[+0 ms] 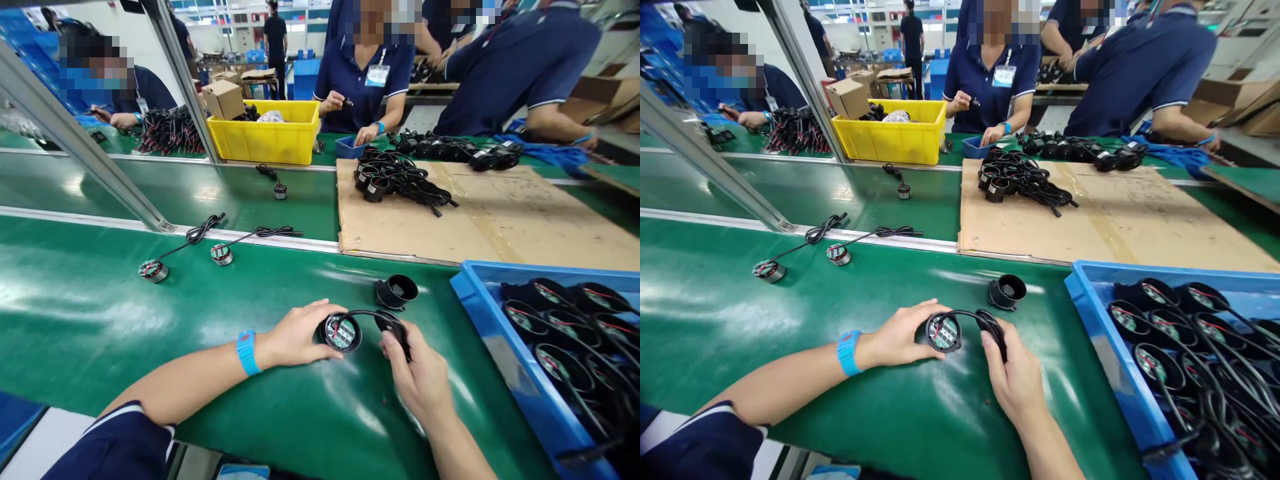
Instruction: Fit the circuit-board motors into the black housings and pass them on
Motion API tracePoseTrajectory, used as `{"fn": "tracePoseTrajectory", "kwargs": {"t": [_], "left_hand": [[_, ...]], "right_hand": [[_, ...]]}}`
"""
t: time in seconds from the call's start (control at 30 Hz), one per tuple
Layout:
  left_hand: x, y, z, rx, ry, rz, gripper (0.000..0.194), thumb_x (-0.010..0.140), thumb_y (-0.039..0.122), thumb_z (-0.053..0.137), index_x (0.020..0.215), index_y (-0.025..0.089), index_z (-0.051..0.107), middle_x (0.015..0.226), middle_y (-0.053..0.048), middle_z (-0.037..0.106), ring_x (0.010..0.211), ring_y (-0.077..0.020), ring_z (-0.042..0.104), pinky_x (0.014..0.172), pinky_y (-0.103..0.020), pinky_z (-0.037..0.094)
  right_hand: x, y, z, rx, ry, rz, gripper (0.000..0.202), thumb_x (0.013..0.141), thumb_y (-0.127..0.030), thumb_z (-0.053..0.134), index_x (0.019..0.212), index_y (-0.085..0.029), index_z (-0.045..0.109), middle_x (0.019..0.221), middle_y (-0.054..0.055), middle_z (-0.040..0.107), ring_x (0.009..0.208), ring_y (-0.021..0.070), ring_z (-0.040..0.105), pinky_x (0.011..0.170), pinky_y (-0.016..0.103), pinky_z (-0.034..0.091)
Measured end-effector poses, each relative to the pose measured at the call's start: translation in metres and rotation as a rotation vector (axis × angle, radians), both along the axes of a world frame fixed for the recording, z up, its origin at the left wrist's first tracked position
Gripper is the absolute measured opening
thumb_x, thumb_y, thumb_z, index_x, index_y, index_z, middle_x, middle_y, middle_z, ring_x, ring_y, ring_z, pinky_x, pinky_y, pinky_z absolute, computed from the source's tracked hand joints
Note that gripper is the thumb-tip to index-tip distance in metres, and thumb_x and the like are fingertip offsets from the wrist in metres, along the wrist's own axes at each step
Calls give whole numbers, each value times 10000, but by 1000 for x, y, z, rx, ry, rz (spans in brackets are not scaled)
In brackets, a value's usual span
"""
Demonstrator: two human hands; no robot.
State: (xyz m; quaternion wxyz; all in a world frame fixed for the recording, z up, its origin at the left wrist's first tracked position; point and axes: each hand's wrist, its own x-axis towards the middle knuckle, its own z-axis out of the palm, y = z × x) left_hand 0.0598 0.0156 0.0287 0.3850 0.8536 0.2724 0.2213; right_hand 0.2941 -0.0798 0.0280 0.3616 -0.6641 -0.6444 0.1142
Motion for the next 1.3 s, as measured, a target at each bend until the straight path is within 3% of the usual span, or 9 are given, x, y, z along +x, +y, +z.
{"fn": "tracePoseTrajectory", "kwargs": {"t": [0.37, 0.6, 0.73, 0.87, 0.97, 1.03, 1.1, 1.2, 1.3], "left_hand": [[2, -7, -2, -43, -22, 51, 734, 780, 519, 813, 1370, 230, 487, 1314, -103, 651, 1203, -293, 647, 1021, -392, 523], [3, -4, -18, -31, 50, 16, 725, 779, 501, 819, 1349, 199, 489, 1306, -114, 650, 1179, -298, 657, 1015, -405, 527], [2, -6, -22, -46, -11, -2, 740, 795, 522, 799, 1387, 222, 472, 1376, -118, 611, 1251, -301, 618, 1077, -419, 493], [2, -4, -26, -126, -80, -25, 1060, 701, 587, 841, 1535, 250, 281, 1475, -157, 527, 1330, -334, 561, 1116, -470, 467], [0, 0, -27, -157, -134, -48, 1371, 546, 620, 909, 1595, 261, 102, 1507, -191, 478, 1392, -378, 485, 1171, -545, 388], [-3, 2, -28, -165, -180, -38, 1482, 459, 642, 927, 1601, 252, 67, 1524, -222, 437, 1413, -410, 444, 1179, -583, 356], [-8, 3, -28, -181, -273, 21, 1469, 453, 686, 901, 1597, 250, 91, 1500, -226, 451, 1379, -414, 476, 1155, -588, 377], [-13, 7, -25, -145, -472, 176, 1224, 615, 786, 752, 1565, 249, 197, 1399, -181, 532, 1258, -354, 572, 1107, -544, 422], [-12, 27, -14, -23, -524, 340, 793, 901, 705, 543, 1490, 223, 323, 1317, -152, 571, 1160, -274, 605, 1045, -468, 463]], "right_hand": [[6, -2, -1, 5, -65, -17, 287, 1025, -437, 444, 1176, -233, 579, 840, 18, 751, 647, 173, 715, 592, 247, 528], [15, 1, 0, -179, -120, -5, 364, 998, -539, 461, 1185, -245, 568, 848, 27, 745, 658, 197, 716, 580, 280, 533], [4, 2, 6, 58, -201, 56, 741, 865, -697, 598, 1396, -202, 449, 1266, 157, 658, 1106, 303, 675, 902, 424, 555], [-21, 17, 11, 256, -394, 250, 846, 804, -730, 651, 1394, -148, 476, 1434, 208, 534, 1382, 389, 454, 1171, 585, 293], [-34, 33, 11, 207, -517, 370, 740, 855, -729, 580, 1268, -116, 587, 1144, 166, 692, 1123, 333, 637, 1082, 513, 391], [-38, 38, 12, 180, -582, 353, 591, 887, -679, 566, 1104, -137, 657, 868, 89, 704, 830, 253, 680, 834, 386, 491], [-40, 35, 16, 200, -621, 269, 497, 888, -642, 569, 984, -165, 670, 709, 32, 660, 634, 197, 639, 612, 321, 430], [-41, 23, 22, 329, -580, 119, 452, 881, -606, 585, 984, -172, 659, 695, 12, 677, 572, 155, 630, 575, 295, 399], [-47, 13, 18, 335, -570, 87, 440, 890, -594, 586, 1017, -179, 660, 707, 13, 692, 582, 155, 652, 584, 285, 419]]}}
